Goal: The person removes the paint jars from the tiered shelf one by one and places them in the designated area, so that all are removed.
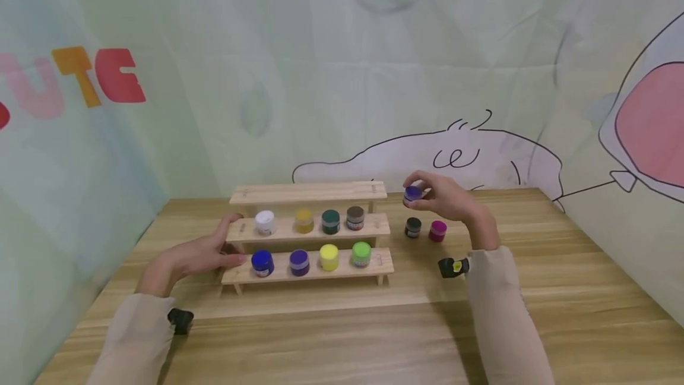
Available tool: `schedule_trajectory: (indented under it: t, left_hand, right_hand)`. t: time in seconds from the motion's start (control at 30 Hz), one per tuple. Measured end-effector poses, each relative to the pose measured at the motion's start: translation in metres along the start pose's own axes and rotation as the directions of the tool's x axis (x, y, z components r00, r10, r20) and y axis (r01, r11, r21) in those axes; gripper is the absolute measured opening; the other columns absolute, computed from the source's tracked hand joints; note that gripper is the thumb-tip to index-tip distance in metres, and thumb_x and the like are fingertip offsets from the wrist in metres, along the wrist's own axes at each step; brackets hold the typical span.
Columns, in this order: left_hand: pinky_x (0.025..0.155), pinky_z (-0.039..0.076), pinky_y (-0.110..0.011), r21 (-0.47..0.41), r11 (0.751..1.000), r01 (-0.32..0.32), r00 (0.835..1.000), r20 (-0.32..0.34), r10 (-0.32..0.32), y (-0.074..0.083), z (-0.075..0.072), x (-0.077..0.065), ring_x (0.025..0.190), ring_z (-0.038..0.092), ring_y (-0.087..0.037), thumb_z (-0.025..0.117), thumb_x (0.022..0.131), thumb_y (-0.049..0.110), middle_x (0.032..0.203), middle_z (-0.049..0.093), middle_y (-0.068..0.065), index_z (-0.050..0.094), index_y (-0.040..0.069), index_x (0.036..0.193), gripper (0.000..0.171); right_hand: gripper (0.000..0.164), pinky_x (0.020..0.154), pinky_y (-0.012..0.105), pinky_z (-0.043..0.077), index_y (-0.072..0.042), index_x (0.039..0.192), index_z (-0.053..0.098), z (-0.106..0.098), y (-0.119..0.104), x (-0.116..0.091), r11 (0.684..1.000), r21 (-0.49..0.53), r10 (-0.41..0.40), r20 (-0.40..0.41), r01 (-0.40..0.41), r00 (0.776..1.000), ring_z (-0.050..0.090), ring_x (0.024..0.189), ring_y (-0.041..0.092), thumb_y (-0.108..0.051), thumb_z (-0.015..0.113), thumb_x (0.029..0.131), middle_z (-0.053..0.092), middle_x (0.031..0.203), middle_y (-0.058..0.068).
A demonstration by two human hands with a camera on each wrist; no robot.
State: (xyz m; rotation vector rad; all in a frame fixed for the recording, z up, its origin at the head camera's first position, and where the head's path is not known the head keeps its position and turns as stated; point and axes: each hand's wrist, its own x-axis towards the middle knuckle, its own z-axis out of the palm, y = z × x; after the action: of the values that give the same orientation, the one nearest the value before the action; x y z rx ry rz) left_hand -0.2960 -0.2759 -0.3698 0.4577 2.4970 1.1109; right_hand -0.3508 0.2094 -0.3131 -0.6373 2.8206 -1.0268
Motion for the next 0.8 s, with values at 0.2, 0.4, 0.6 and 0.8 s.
schedule_trajectory:
  t: [0.2,0.4,0.6,0.8]
  left_hand:
    - [0.105,0.029,-0.062,0.006,1.000,0.004,1.000,0.001,-0.005,0.002,-0.001,0.000,0.130,0.040,-0.047,0.066,0.098,0.033,0.144,0.034,-0.033,-0.002,0.012,0.152,0.089]
    - [0.103,0.032,-0.058,-0.007,1.000,0.004,1.000,0.006,-0.004,0.001,-0.001,0.000,0.127,0.044,-0.044,0.066,0.098,0.032,0.142,0.036,-0.032,-0.002,0.012,0.151,0.088]
    - [0.102,0.033,-0.056,-0.006,1.000,0.004,1.000,-0.001,-0.004,0.001,0.000,0.000,0.125,0.044,-0.043,0.067,0.098,0.032,0.140,0.036,-0.031,0.000,0.012,0.150,0.087]
    - [0.102,0.034,-0.056,0.002,1.000,0.010,1.000,0.000,-0.010,0.003,0.000,0.000,0.124,0.045,-0.043,0.066,0.098,0.031,0.139,0.038,-0.032,0.000,0.012,0.151,0.087]
  right_hand:
    - [0.034,0.093,0.050,0.049,-0.010,0.124,0.052,-0.003,0.018,-0.001,0.998,0.046,0.049,0.055,-0.052,0.997,0.062,0.106,0.031,-0.013,0.071,0.095,0.060,0.126,0.020]
    - [0.034,0.091,0.051,0.049,-0.013,0.124,0.051,0.000,0.030,0.001,0.993,0.049,0.101,0.161,-0.110,0.982,0.058,0.115,0.035,-0.014,0.070,0.096,0.053,0.136,0.023]
    - [0.035,0.091,0.049,0.049,-0.010,0.125,0.049,0.005,0.037,0.001,0.990,0.037,0.127,0.235,-0.139,0.964,0.053,0.119,0.038,-0.014,0.069,0.096,0.051,0.137,0.025]
    - [0.035,0.092,0.051,0.049,-0.010,0.126,0.047,0.004,0.041,-0.002,0.985,0.059,0.141,0.240,-0.160,0.961,0.054,0.119,0.040,-0.015,0.067,0.097,0.049,0.137,0.026]
